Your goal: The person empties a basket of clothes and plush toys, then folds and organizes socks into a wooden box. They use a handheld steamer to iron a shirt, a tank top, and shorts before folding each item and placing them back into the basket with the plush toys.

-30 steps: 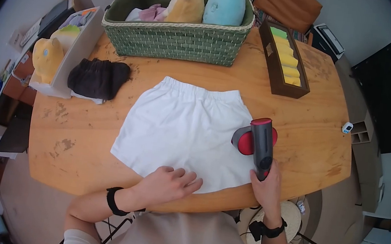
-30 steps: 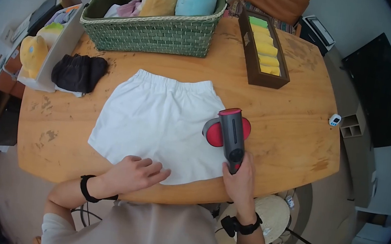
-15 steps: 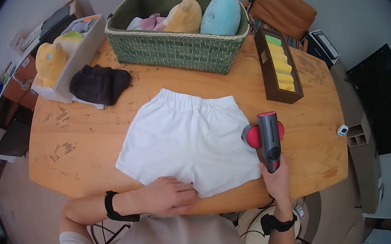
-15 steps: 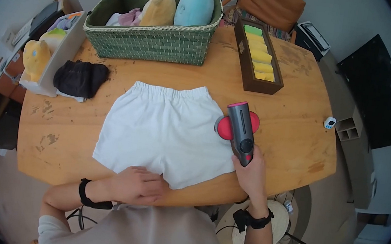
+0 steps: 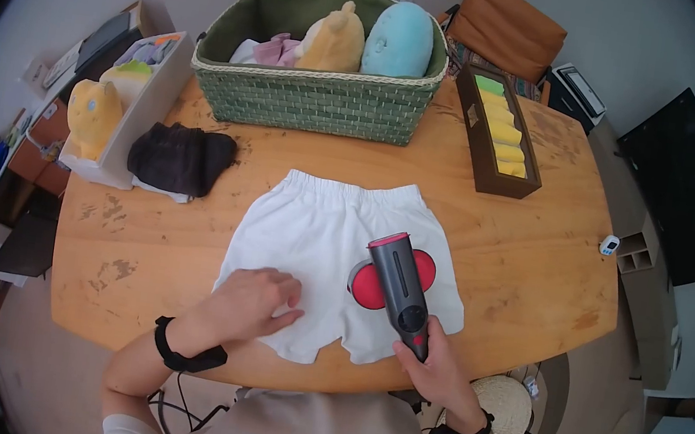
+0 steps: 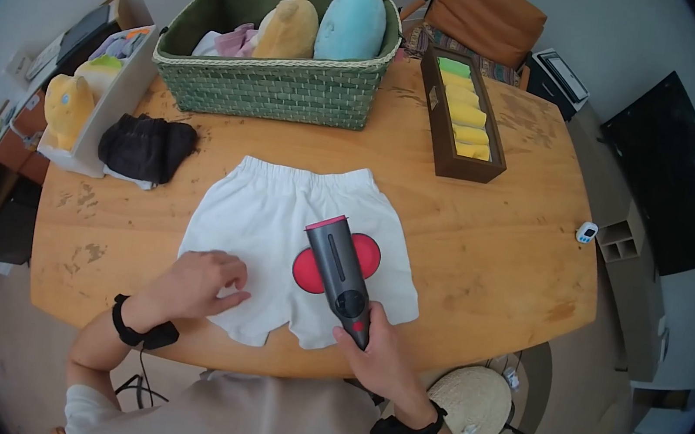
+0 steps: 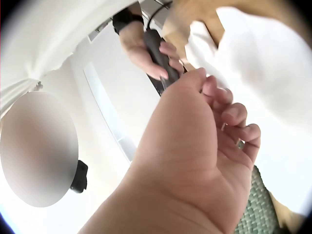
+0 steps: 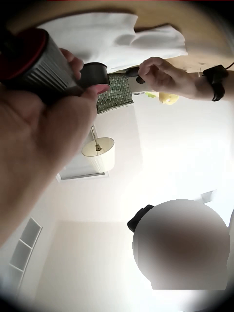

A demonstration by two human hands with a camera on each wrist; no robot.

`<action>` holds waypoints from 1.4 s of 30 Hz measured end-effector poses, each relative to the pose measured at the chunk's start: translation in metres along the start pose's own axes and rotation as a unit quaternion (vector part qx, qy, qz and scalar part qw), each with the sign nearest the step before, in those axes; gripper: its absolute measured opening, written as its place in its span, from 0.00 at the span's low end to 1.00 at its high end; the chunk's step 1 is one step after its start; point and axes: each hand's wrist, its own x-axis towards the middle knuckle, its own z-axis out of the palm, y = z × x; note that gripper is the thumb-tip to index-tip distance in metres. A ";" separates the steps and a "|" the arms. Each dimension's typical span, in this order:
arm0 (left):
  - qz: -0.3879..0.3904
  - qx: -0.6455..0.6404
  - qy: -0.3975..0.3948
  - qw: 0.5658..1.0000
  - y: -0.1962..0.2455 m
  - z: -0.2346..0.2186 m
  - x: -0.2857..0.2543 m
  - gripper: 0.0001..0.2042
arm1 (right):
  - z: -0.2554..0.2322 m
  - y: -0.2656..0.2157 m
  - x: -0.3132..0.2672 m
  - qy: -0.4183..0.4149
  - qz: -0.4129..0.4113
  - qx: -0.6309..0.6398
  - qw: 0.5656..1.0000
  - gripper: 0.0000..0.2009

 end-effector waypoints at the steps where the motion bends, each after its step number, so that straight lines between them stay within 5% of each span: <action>1: -0.051 0.023 0.047 0.997 -0.010 0.001 -0.003 0.13 | 0.001 -0.001 -0.003 -0.014 0.015 -0.012 1.000 0.20; 3: -0.140 0.048 0.099 0.984 -0.028 0.010 -0.010 0.20 | 0.002 0.004 -0.007 -0.030 0.035 -0.023 0.999 0.21; 9: -0.205 0.052 0.171 0.962 -0.038 0.023 -0.015 0.28 | 0.002 0.038 -0.019 -0.051 0.051 -0.025 0.997 0.22; 15: -0.216 0.041 0.143 0.965 -0.037 0.017 -0.013 0.29 | -0.025 0.019 -0.045 -0.081 0.133 -0.042 0.987 0.22; 24: -0.213 0.050 0.148 0.964 -0.035 0.016 -0.012 0.29 | 0.005 0.016 -0.026 -0.076 0.065 0.011 0.995 0.22; 26: -0.212 0.045 0.154 0.964 -0.037 0.016 -0.013 0.29 | 0.006 0.015 -0.023 -0.128 0.009 -0.094 0.987 0.21; 37: -0.239 0.043 0.112 0.964 -0.042 0.004 -0.013 0.27 | -0.055 0.014 -0.055 -0.212 0.066 -0.134 0.966 0.25; 40: -0.204 0.043 0.085 0.974 -0.046 -0.009 -0.010 0.26 | -0.060 0.015 -0.056 -0.217 0.070 -0.126 0.965 0.23; 42: -0.221 0.032 0.035 0.974 -0.056 -0.023 0.007 0.24 | -0.054 0.012 -0.052 -0.170 0.134 0.037 0.976 0.20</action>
